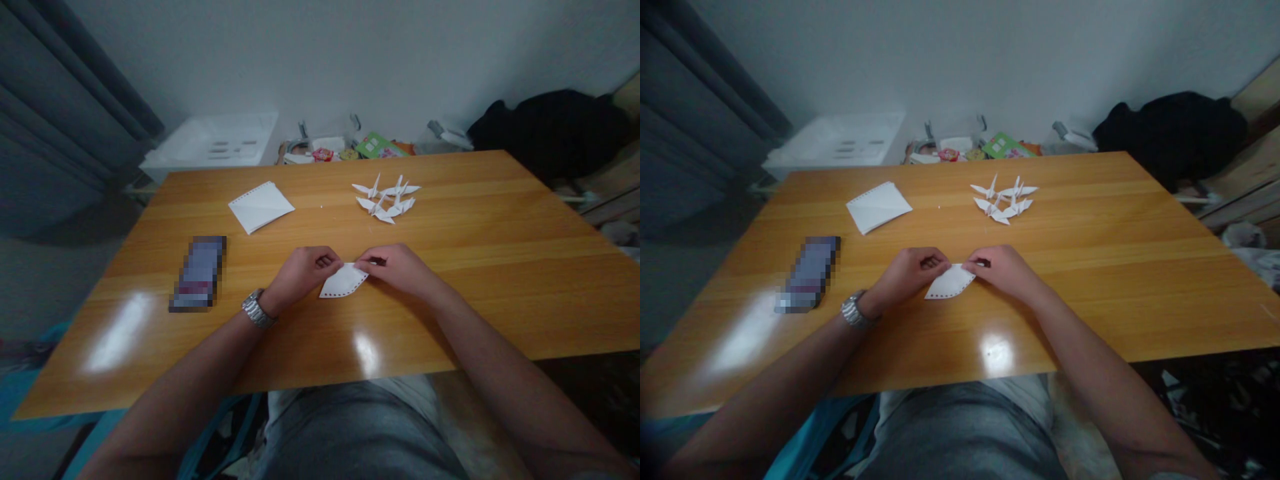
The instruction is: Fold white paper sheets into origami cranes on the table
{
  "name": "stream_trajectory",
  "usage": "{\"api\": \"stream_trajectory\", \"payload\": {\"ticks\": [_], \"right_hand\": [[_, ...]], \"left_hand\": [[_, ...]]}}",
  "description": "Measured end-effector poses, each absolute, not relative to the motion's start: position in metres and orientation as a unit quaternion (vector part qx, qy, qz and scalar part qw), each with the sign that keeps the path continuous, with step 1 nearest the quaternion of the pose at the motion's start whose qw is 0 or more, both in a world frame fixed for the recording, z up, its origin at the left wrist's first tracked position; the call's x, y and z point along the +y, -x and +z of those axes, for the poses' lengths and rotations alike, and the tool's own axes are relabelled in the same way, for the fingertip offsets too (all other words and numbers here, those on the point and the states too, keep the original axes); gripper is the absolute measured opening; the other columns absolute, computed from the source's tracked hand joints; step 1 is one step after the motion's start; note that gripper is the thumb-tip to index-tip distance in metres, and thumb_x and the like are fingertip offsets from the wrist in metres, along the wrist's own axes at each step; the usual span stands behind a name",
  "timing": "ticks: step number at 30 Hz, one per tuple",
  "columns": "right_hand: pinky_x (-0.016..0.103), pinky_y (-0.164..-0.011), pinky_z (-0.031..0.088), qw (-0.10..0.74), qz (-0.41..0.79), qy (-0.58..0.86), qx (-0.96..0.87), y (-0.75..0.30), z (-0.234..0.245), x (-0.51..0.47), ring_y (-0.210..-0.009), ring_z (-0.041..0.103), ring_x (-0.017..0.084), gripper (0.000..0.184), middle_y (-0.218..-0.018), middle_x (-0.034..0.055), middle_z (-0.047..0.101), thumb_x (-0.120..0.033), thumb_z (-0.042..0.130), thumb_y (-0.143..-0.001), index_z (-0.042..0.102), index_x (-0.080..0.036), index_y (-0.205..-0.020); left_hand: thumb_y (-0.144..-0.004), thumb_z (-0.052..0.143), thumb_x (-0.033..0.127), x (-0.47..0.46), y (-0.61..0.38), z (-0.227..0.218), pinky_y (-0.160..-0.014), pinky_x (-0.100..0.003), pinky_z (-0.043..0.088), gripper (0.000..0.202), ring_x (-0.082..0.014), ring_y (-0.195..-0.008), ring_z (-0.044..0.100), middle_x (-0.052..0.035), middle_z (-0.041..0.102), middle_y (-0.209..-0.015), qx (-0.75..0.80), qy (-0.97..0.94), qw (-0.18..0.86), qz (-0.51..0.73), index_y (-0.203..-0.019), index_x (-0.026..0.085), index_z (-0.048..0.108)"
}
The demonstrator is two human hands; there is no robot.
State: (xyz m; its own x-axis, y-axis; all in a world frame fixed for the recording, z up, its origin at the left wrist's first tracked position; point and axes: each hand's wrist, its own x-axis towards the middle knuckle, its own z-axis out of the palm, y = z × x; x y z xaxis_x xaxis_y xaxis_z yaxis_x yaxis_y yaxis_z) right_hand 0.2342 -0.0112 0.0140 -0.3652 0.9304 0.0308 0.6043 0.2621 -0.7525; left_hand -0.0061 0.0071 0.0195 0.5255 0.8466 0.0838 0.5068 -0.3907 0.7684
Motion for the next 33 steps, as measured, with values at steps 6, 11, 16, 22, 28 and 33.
{"api": "stream_trajectory", "payload": {"ticks": [6,11,16,22,28,33], "right_hand": [[0.029,-0.069,0.048,0.241,0.334,0.501,-0.761,-0.2398,0.0111,-0.0107,-0.078,0.071,0.02,0.026,-0.089,0.0038,0.08,-0.042,0.063,-0.095,0.08,-0.023,-0.091],[0.029,-0.069,0.048,0.229,0.347,0.49,-0.766,-0.2365,0.012,-0.0115,-0.078,0.071,0.02,0.026,-0.088,0.0037,0.08,-0.042,0.064,-0.094,0.081,-0.023,-0.091],[0.03,-0.071,0.049,0.253,0.353,0.496,-0.752,-0.2338,0.0149,-0.0107,-0.079,0.07,0.019,0.023,-0.09,0.004,0.08,-0.039,0.064,-0.094,0.079,-0.022,-0.092],[0.03,-0.072,0.048,0.277,0.331,0.511,-0.743,-0.2384,0.0184,-0.0095,-0.077,0.069,0.018,0.021,-0.087,0.0034,0.078,-0.037,0.064,-0.094,0.078,-0.022,-0.088],[0.03,-0.071,0.049,0.259,0.329,0.495,-0.761,-0.2391,0.0153,-0.0101,-0.079,0.071,0.019,0.021,-0.089,0.0024,0.079,-0.038,0.064,-0.095,0.079,-0.025,-0.089],[0.03,-0.071,0.048,0.254,0.338,0.486,-0.765,-0.2353,0.0133,-0.0103,-0.078,0.069,0.018,0.022,-0.088,0.0024,0.079,-0.038,0.064,-0.094,0.078,-0.023,-0.09]], "left_hand": [[-0.093,0.063,0.033,0.0068,0.0061,0.02,-0.064,-0.023,0.046,0.02,-0.0127,-0.07,0.065,-0.0026,0.074,-0.082,0.423,-0.798,0.356,0.242,-0.089,0.016,0.072],[-0.095,0.061,0.033,0.003,0.0034,0.0215,-0.068,-0.023,0.049,0.019,-0.0137,-0.076,0.067,-0.0027,0.074,-0.087,0.392,-0.805,0.383,0.228,-0.096,0.018,0.071],[-0.095,0.063,0.034,0.0044,0.0035,0.0209,-0.065,-0.023,0.046,0.018,-0.0125,-0.073,0.065,-0.0015,0.074,-0.086,0.401,-0.806,0.374,0.225,-0.096,0.018,0.071],[-0.095,0.062,0.033,0.0056,0.0045,0.0196,-0.066,-0.022,0.047,0.018,-0.0123,-0.074,0.065,-0.0025,0.073,-0.086,0.405,-0.793,0.38,0.251,-0.094,0.017,0.07],[-0.095,0.061,0.033,0.0028,0.003,0.0215,-0.067,-0.023,0.048,0.018,-0.0127,-0.075,0.065,-0.0025,0.073,-0.086,0.389,-0.8,0.389,0.239,-0.096,0.017,0.07],[-0.096,0.062,0.035,0.004,0.0033,0.0217,-0.069,-0.023,0.047,0.019,-0.0132,-0.078,0.066,-0.0024,0.075,-0.09,0.385,-0.811,0.381,0.22,-0.098,0.018,0.073]]}}
